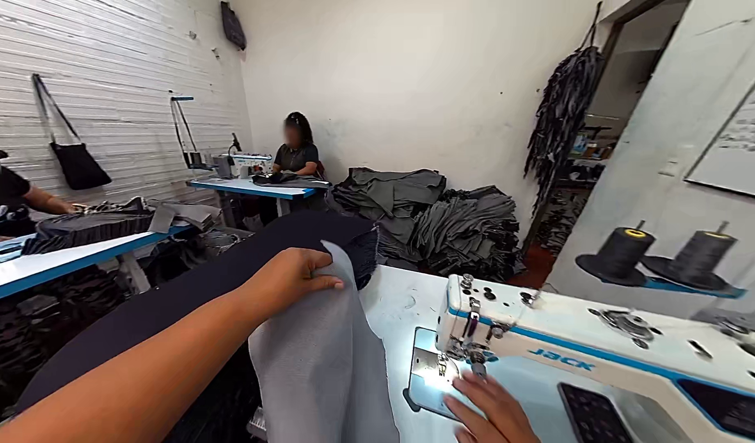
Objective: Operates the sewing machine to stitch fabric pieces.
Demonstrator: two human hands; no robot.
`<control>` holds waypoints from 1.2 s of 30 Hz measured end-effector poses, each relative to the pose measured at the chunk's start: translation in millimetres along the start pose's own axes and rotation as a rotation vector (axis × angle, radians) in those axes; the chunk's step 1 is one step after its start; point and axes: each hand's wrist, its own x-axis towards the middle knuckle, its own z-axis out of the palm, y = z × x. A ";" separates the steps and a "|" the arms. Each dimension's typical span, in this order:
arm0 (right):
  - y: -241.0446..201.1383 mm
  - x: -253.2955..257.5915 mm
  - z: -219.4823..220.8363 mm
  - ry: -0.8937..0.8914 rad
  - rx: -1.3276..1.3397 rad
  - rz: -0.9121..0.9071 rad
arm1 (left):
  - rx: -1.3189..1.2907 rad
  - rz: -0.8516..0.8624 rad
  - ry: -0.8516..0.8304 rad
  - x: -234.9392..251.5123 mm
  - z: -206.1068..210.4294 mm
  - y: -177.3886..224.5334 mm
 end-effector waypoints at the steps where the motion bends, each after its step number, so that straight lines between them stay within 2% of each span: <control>1: -14.7 36.2 -7.2 0.048 -0.036 -0.122 | 0.013 0.140 0.037 -1.0 -0.3 16.2; 3: -35.7 101.8 -22.4 0.127 -0.121 -0.303 | 0.026 0.353 0.074 -1.8 -2.5 47.3; 5: -47.7 147.6 -45.6 0.065 -0.174 -0.378 | 0.008 0.481 0.080 -2.4 -8.1 70.8; 7: -51.6 170.9 -70.1 -0.079 -0.140 -0.347 | -0.026 0.524 0.091 -3.2 -14.6 82.5; 8: -53.7 175.4 -80.3 -0.153 -0.129 -0.271 | -0.050 0.516 0.097 -3.9 -17.2 83.9; 11: -52.9 176.4 -102.8 -0.443 0.118 0.135 | -0.155 0.397 0.079 -5.7 -21.2 73.4; 14: -38.2 162.4 -112.1 -0.474 0.385 0.322 | -0.427 0.264 0.009 -5.3 -16.9 55.7; 17: -23.9 151.0 -114.1 -0.440 0.621 0.359 | -0.674 0.238 -0.022 -3.8 -7.6 54.0; 20: -16.9 144.7 -115.2 -0.438 0.765 0.375 | -0.811 0.249 -0.086 -1.5 -4.8 60.7; 24: -11.2 141.3 -114.8 -0.431 0.833 0.327 | -0.792 0.270 -0.160 2.5 -5.5 62.6; 27: -10.5 141.0 -112.8 -0.437 0.853 0.288 | -0.682 0.210 -0.311 5.4 -14.8 65.2; 29: -10.0 142.1 -114.2 -0.471 0.853 0.280 | -0.589 0.202 -0.415 7.6 -22.7 70.2; 30: -8.6 143.6 -116.4 -0.514 0.844 0.270 | -0.544 0.260 -0.429 7.5 -24.9 72.4; 32: -3.8 152.6 -125.1 -0.680 0.745 0.228 | -0.403 0.497 -0.344 6.5 -27.2 79.4; 34: -7.7 172.8 -132.3 -0.821 0.412 0.181 | -0.213 0.743 -0.206 6.7 -32.3 99.0; 35: -17.2 184.1 -130.1 -0.809 0.207 0.144 | -0.115 0.817 -0.171 8.6 -37.5 112.9; 36: -28.3 193.1 -121.0 -0.717 0.053 0.061 | -0.042 0.869 -0.156 11.7 -43.1 127.1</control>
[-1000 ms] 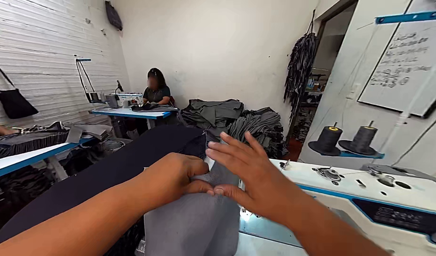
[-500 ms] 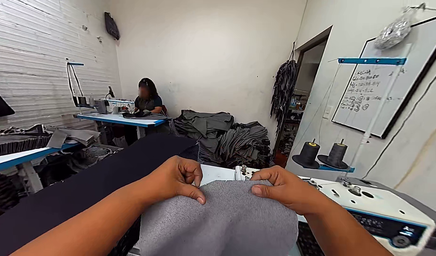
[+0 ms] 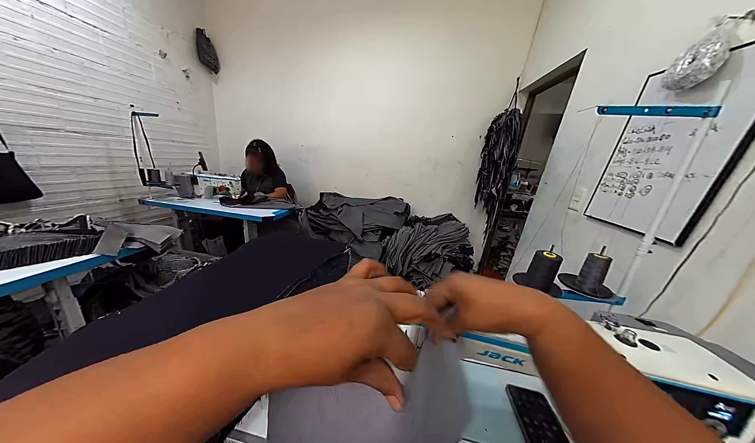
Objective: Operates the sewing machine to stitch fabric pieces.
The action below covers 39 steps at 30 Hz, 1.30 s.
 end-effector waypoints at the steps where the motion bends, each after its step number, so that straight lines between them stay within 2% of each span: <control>1: -8.9 13.4 8.2 0.186 -0.130 -0.098 | 0.033 0.040 0.004 11.7 -5.6 4.8; 3: -17.0 44.6 32.3 0.679 -0.130 -0.330 | 0.089 0.096 0.078 29.0 -12.6 2.6; 4: -19.4 56.0 41.4 0.873 -0.035 -0.389 | 0.147 0.082 0.095 33.4 -18.0 -1.5; 5: -22.2 59.1 49.0 0.995 0.093 -0.386 | 0.217 0.038 0.100 34.5 -23.8 -6.1; 7: -26.0 46.4 70.7 1.058 0.480 -0.289 | 0.329 -0.108 0.100 27.8 -30.8 -16.5; 8: -27.4 39.3 83.9 1.024 0.646 -0.276 | 0.362 -0.184 0.103 22.7 -31.3 -21.5; 10: -32.5 30.1 103.1 0.859 0.798 -0.341 | 0.376 -0.285 0.101 17.0 -26.4 -29.6; 11: -37.6 30.3 108.4 0.843 0.835 -0.330 | 0.353 -0.305 0.104 17.6 -22.1 -30.3; 15: -38.6 36.8 113.2 1.072 0.776 -0.197 | 0.337 -0.288 0.216 24.5 -4.7 -23.0; 17: -33.1 30.8 110.1 1.092 0.726 -0.174 | 0.337 -0.360 0.213 20.8 -1.5 -20.2; 22: -28.0 18.3 103.1 1.010 0.771 -0.109 | 0.391 -0.457 0.201 12.2 13.5 -16.5; 28: -31.1 11.5 94.5 0.927 0.847 -0.112 | 0.247 -0.558 0.188 21.2 7.5 -8.5; 30: -28.1 8.6 86.0 0.768 0.882 -0.058 | 0.407 -0.460 0.284 24.8 4.6 -8.4; 33: -20.1 17.9 70.4 0.223 0.804 0.211 | 0.659 -0.318 0.367 38.2 -22.1 -5.1; 35: -15.7 35.3 74.3 -0.035 0.704 0.279 | 0.766 -0.289 0.380 50.6 -45.3 -6.9; 37: -13.8 42.6 90.5 -0.136 0.819 0.159 | 0.786 -0.365 0.306 59.8 -64.0 -25.4; 39: -15.9 36.0 123.4 -0.152 1.239 -0.065 | 0.599 -0.584 0.096 56.1 -61.9 -64.3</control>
